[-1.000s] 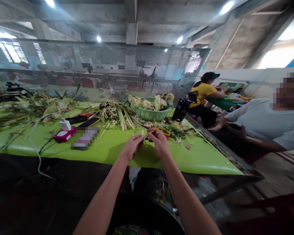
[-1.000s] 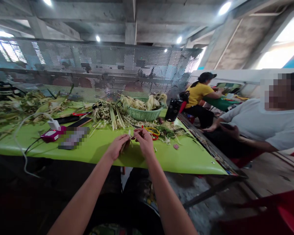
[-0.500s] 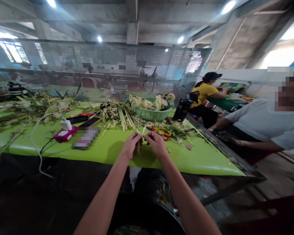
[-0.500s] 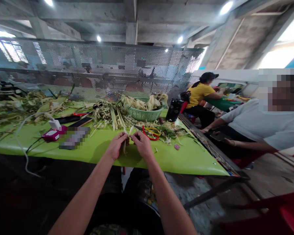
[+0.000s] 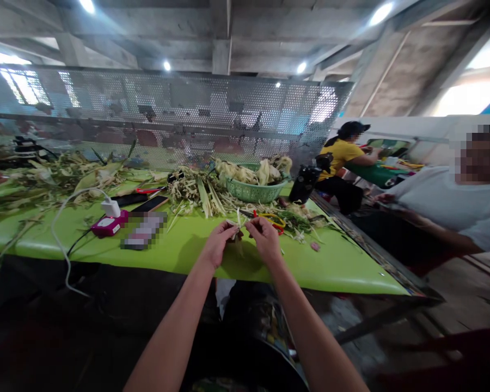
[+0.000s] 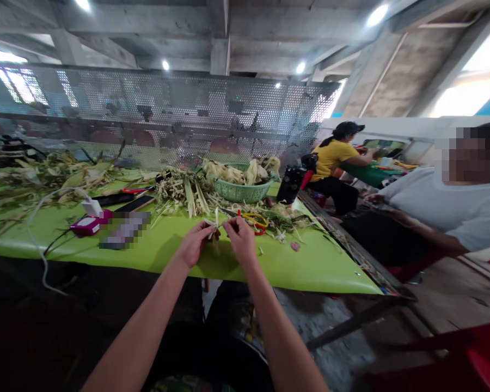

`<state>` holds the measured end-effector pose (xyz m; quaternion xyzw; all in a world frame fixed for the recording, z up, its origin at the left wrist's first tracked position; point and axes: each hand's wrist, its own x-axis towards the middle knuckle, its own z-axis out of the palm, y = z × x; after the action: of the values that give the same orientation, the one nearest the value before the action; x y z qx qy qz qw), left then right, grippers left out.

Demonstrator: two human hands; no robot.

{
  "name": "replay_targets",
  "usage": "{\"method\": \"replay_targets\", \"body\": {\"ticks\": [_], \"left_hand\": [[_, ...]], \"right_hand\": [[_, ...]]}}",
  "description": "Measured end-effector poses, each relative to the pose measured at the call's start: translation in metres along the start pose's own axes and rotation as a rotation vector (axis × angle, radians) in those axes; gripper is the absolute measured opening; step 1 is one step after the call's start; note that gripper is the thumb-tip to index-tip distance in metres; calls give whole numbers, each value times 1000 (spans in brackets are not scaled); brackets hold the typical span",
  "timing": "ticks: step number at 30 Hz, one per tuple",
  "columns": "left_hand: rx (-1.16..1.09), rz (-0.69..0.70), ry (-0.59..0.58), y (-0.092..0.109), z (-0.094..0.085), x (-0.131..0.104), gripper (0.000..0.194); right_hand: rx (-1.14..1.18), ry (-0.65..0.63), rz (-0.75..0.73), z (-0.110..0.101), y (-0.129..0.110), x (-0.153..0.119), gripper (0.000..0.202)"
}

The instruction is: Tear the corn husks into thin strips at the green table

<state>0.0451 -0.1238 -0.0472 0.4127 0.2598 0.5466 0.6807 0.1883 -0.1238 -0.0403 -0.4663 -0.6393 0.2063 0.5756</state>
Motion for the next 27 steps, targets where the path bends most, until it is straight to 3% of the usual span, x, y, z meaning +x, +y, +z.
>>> {"method": "replay_targets", "body": {"ticks": [6, 13, 21, 27], "left_hand": [[6, 82, 43, 0, -2, 3, 26], [-62, 87, 61, 1, -3, 4, 32], [-82, 70, 58, 2, -1, 2, 27], [-118, 56, 30, 1, -1, 3, 30]], "right_hand": [[-98, 158, -110, -1, -9, -3, 18], [-358, -101, -230, 4, -23, -11, 17], [-606, -100, -248, 9, -19, -13, 10], [-657, -89, -270, 11, -16, -14, 7]]}}
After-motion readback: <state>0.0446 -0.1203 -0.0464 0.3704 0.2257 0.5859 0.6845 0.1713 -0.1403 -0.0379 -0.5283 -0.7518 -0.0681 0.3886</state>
